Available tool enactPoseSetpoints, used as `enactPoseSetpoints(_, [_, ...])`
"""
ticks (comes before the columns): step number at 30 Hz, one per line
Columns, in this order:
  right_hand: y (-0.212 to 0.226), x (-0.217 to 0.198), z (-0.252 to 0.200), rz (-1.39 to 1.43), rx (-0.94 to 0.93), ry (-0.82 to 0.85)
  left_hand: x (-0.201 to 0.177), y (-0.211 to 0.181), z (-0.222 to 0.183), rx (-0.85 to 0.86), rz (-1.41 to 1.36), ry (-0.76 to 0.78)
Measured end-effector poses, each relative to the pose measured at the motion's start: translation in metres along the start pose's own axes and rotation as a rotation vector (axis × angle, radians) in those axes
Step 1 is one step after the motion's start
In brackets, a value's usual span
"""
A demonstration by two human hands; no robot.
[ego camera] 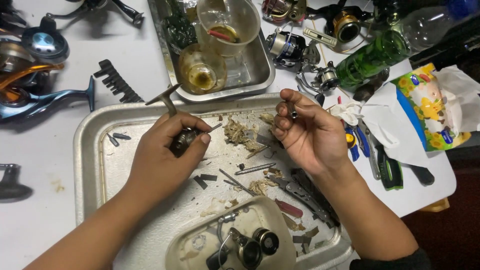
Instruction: Disassembling and repairing a fishing reel using various hand tools like pliers, wrenches, and a hammer on a workbench.
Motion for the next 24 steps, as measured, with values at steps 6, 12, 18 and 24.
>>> enactPoseSetpoints(6, [0.056, 0.021, -0.024, -0.072, -0.268, -0.078, -0.005, -0.008, 0.001, 0.026, 0.050, 0.053])
enactPoseSetpoints(12, [0.120, -0.018, -0.086, -0.677, -0.821, -0.265, -0.006, -0.007, -0.002, 0.024, 0.070, 0.105])
enactPoseSetpoints(18, [0.070, -0.012, -0.097, -1.528, -0.706, 0.007, -0.008, -0.003, -0.004, -0.022, 0.064, 0.101])
enactPoseSetpoints(24, [0.038, -0.020, -0.087, -1.829, -0.693, 0.286, -0.010, -0.006, -0.008, -0.125, 0.068, 0.032])
Point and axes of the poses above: each hand's wrist, its own z-axis towards the middle knuckle, its own x-axis out of the palm, y = z × x, the point moved 4 cm from there along z, towards the middle knuckle, and after that the axes turned 7 degrees about z, right-handed, at the moved point
